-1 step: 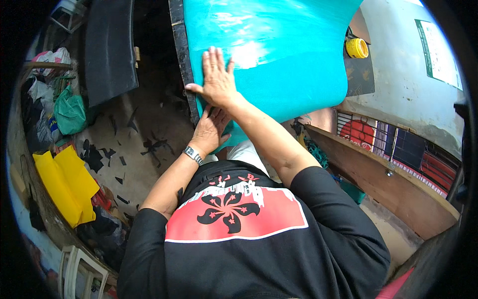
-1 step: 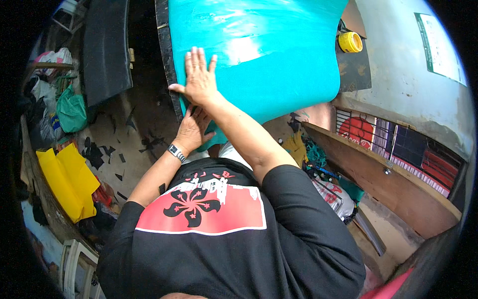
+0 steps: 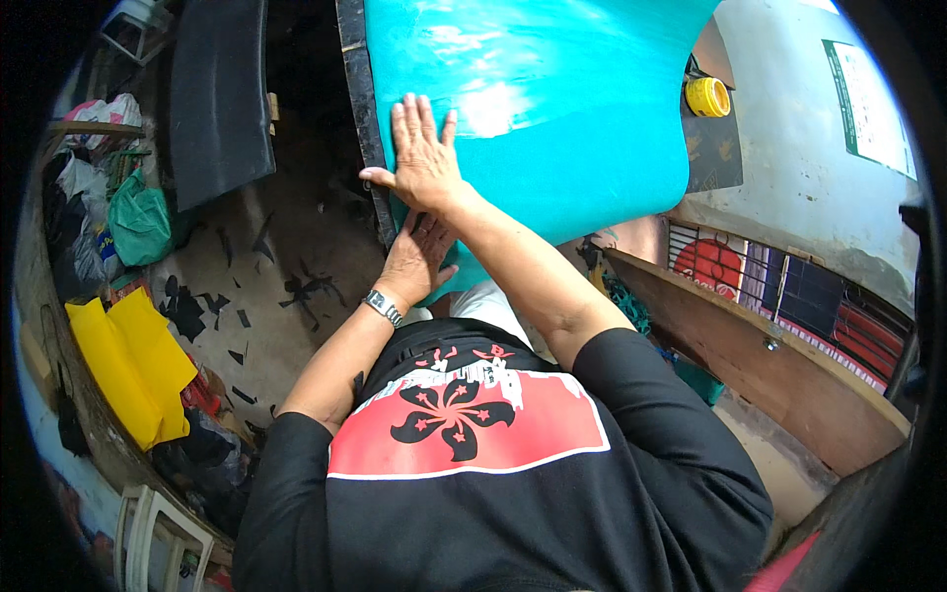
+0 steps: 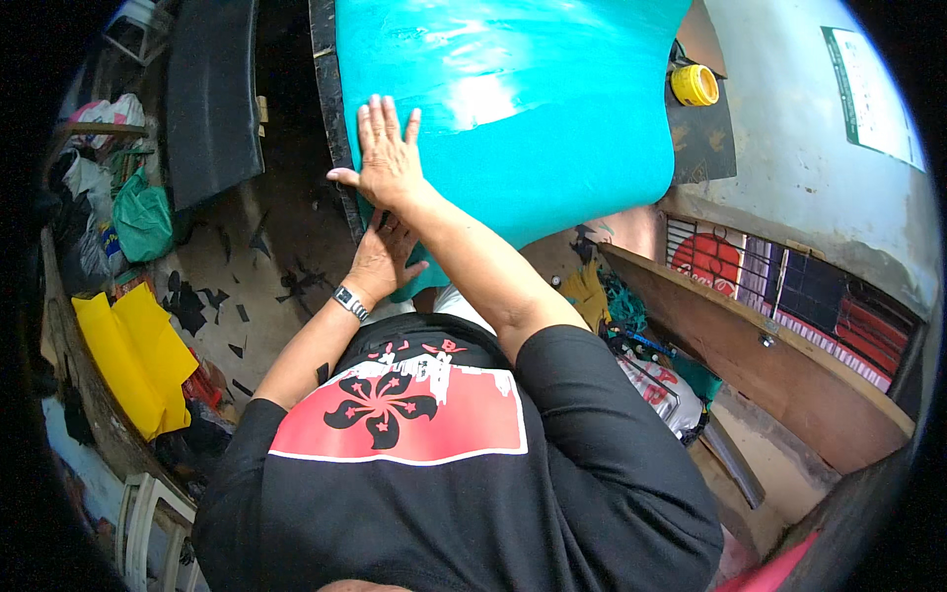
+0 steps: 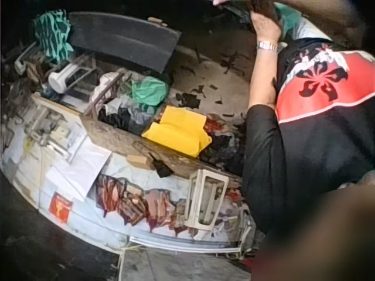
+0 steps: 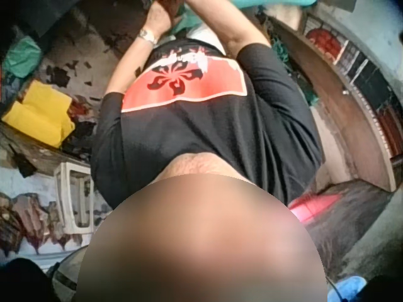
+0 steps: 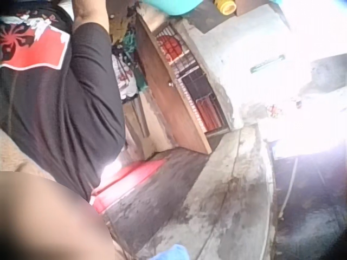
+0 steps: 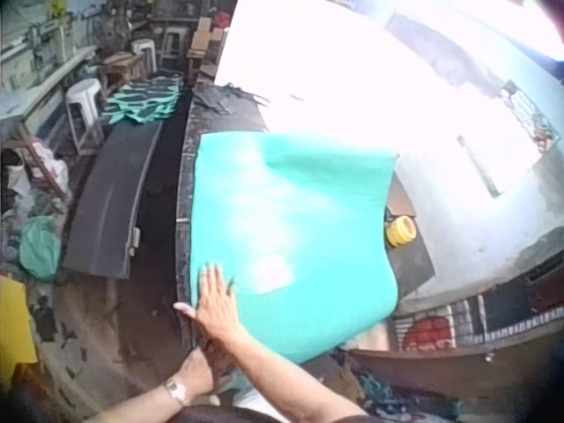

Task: The person spreads a yellow adhesive over a large teal sheet on a workbench, then places several black cutout pieces onto the adhesive-coated surface and presses them into place.

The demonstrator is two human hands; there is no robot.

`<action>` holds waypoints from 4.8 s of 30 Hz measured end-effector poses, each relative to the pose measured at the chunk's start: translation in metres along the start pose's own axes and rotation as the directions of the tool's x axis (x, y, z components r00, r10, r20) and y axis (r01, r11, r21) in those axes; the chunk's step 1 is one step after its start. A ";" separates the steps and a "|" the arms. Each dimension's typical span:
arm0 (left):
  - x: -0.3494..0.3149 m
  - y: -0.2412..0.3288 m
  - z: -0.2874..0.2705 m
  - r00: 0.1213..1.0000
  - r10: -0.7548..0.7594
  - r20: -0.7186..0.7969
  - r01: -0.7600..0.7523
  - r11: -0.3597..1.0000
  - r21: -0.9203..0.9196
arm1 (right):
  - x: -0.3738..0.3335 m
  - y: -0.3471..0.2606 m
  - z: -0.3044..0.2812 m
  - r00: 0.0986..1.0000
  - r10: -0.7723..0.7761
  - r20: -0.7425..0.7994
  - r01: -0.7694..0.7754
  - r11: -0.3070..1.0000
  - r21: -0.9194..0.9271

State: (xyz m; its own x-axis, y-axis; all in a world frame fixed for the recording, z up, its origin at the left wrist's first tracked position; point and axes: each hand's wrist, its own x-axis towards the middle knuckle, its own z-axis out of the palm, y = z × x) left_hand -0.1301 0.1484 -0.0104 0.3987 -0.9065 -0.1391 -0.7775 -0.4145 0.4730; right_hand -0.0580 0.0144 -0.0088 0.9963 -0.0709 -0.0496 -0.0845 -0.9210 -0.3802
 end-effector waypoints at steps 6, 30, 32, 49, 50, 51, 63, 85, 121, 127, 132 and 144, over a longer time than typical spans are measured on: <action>0.003 0.002 -0.008 0.997 0.018 -0.082 -0.016 1.000 0.018 | 0.000 0.019 -0.041 0.993 0.100 0.069 -0.118 0.928 0.354; 0.015 0.001 -0.022 0.993 0.000 -0.118 -0.003 1.000 -0.025 | 0.001 0.091 -0.049 0.994 0.068 0.088 -0.043 0.963 -0.266; 0.015 0.001 -0.021 0.993 0.005 -0.122 -0.007 1.000 -0.015 | 0.003 0.090 -0.043 0.997 0.066 0.040 -0.057 0.981 -0.184; 0.013 -0.005 -0.007 0.997 -0.005 -0.075 0.006 1.000 0.010 | 0.028 0.009 -0.002 0.992 -0.124 0.019 0.125 0.991 -0.048; 0.014 -0.005 -0.008 1.000 -0.023 -0.004 0.024 1.000 0.002 | 0.031 0.010 -0.003 0.984 -0.166 -0.064 0.161 0.984 -0.069; 0.014 -0.003 -0.010 0.996 -0.014 -0.083 0.012 1.000 -0.018 | 0.038 0.020 -0.005 0.977 -0.193 -0.095 0.183 0.977 -0.105; 0.016 0.001 -0.017 0.990 -0.013 -0.144 0.017 0.999 0.029 | 0.031 0.058 -0.015 0.851 -0.525 0.019 0.521 0.839 -0.159; 0.018 0.008 -0.022 0.991 -0.050 -0.123 0.048 0.999 -0.020 | -0.002 0.169 -0.091 0.968 0.252 -0.013 -0.251 0.956 -0.151; 0.113 0.037 -0.019 0.960 -0.210 -0.187 0.252 0.937 0.243 | 0.002 0.617 -0.309 0.679 0.732 -0.050 -0.731 0.681 0.040; 0.113 0.037 -0.018 0.960 -0.213 -0.184 0.255 0.935 0.245 | -0.007 0.558 -0.347 0.538 0.798 -0.271 -0.840 0.534 -0.093; 0.112 0.035 -0.017 0.960 -0.209 -0.184 0.251 0.935 0.251 | -0.035 0.535 -0.343 0.655 0.750 0.089 -0.756 0.652 0.061; 0.111 0.033 -0.016 0.960 -0.215 -0.179 0.255 0.935 0.247 | -0.119 0.466 -0.183 0.830 0.532 -0.169 -0.556 0.815 -0.165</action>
State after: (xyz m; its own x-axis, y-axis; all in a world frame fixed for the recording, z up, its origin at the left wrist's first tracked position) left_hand -0.1036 0.0352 0.0039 0.6371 -0.7667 -0.0793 -0.7450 -0.6389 0.1919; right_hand -0.2125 -0.4762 -0.0113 0.7848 -0.6137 -0.0870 -0.6197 -0.7740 -0.1301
